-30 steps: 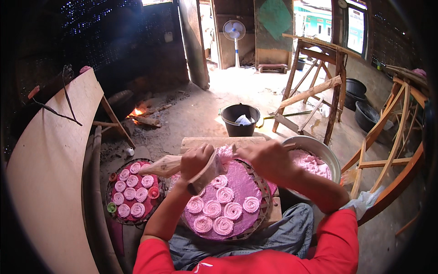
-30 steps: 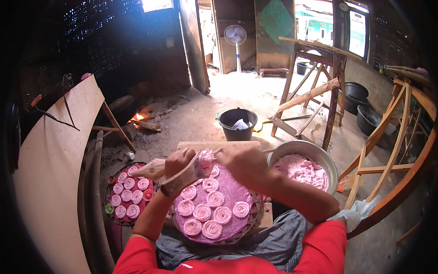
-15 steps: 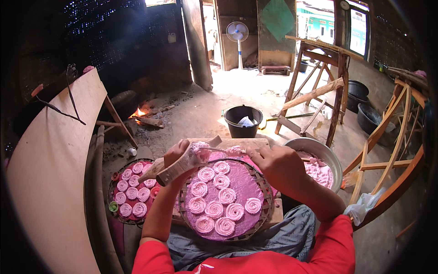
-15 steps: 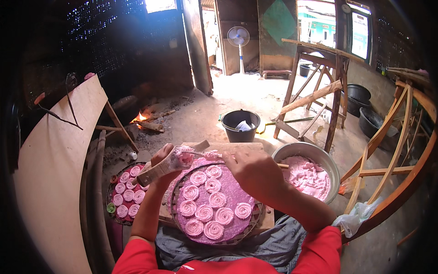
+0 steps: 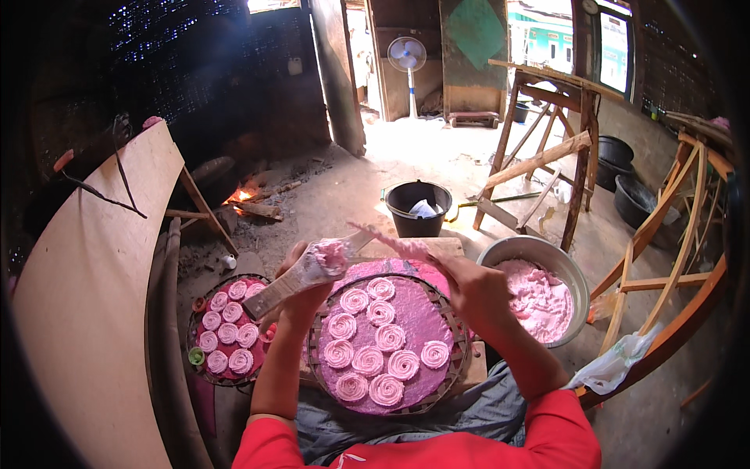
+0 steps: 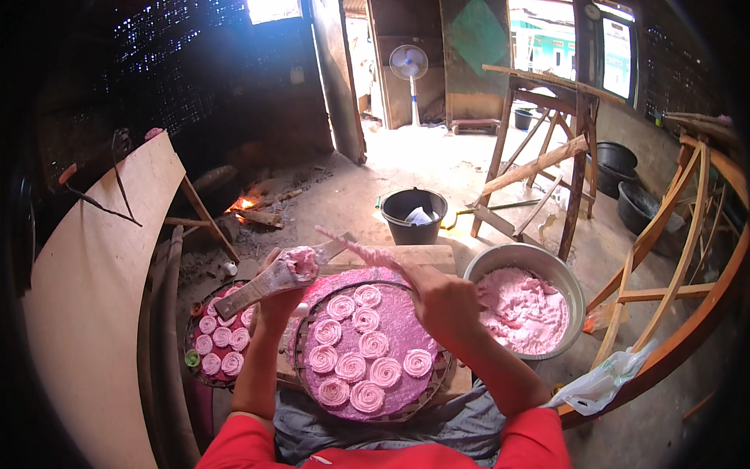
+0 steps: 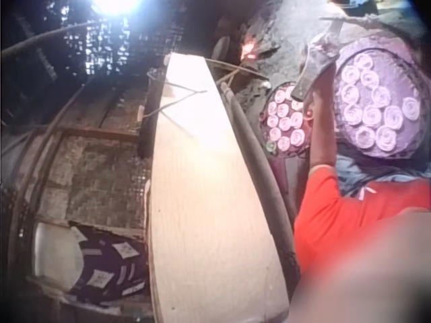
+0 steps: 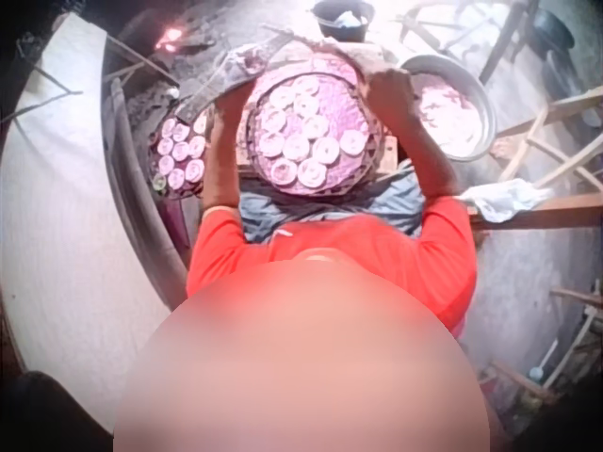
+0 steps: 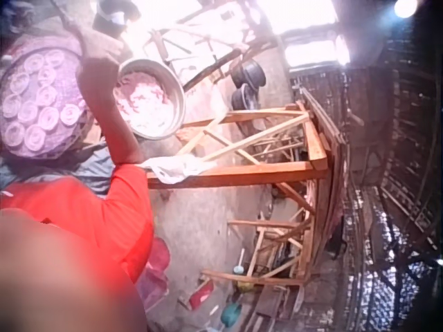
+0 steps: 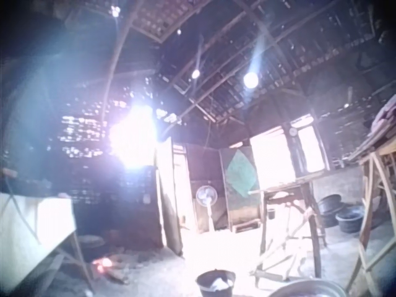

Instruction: The person uses a wooden piping tool to squeeze pink paste into rose-shaped decorations on a pink mat. They repeatedly scoop paste from a metal bowl, pipe each rose, and arrange them in rows on the mat and in a woven tray.

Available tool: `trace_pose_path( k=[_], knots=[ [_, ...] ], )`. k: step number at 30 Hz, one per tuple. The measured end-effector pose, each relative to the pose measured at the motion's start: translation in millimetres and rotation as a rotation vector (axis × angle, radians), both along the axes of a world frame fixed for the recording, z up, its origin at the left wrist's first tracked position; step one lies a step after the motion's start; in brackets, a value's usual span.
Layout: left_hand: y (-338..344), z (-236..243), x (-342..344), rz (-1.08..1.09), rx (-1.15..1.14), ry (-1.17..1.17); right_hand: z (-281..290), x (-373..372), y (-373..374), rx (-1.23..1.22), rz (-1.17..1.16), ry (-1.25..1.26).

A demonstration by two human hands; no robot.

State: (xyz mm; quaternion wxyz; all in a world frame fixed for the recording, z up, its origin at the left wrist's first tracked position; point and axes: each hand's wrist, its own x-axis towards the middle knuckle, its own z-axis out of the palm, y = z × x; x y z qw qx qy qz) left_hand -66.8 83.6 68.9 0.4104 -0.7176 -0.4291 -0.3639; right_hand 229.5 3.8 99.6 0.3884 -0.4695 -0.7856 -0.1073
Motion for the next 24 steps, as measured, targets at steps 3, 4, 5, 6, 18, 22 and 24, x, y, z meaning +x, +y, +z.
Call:
trace_pose_path(
  k=[3,4,5,6,18,22,24],
  knots=[
    [-2.6,-7.0,20.5,-0.054,-0.165,-0.181,-34.3,-25.8,14.7,-0.286,0.220,0.364],
    [1.9,-8.3,25.4,-0.031,-0.173,-0.177,-44.5,-29.5,14.6,-0.395,0.290,0.412],
    [4.9,-11.1,28.9,-0.006,-0.179,-0.187,-53.5,-36.2,14.0,-0.213,0.318,0.430],
    [12.2,-11.9,30.3,0.016,-0.087,-0.115,-60.5,-38.5,10.5,-0.291,0.311,0.440],
    [-13.0,17.3,8.1,-0.245,-0.530,-0.414,-68.7,105.9,1.9,-0.112,-0.545,-0.283],
    [-25.0,20.7,41.9,-1.701,-0.960,-1.637,-87.9,33.2,-2.3,-1.127,0.586,0.688],
    [-27.0,5.1,65.0,-2.018,-1.126,-1.807,-104.2,-15.2,-22.9,-1.393,0.884,1.379]
  ],
)
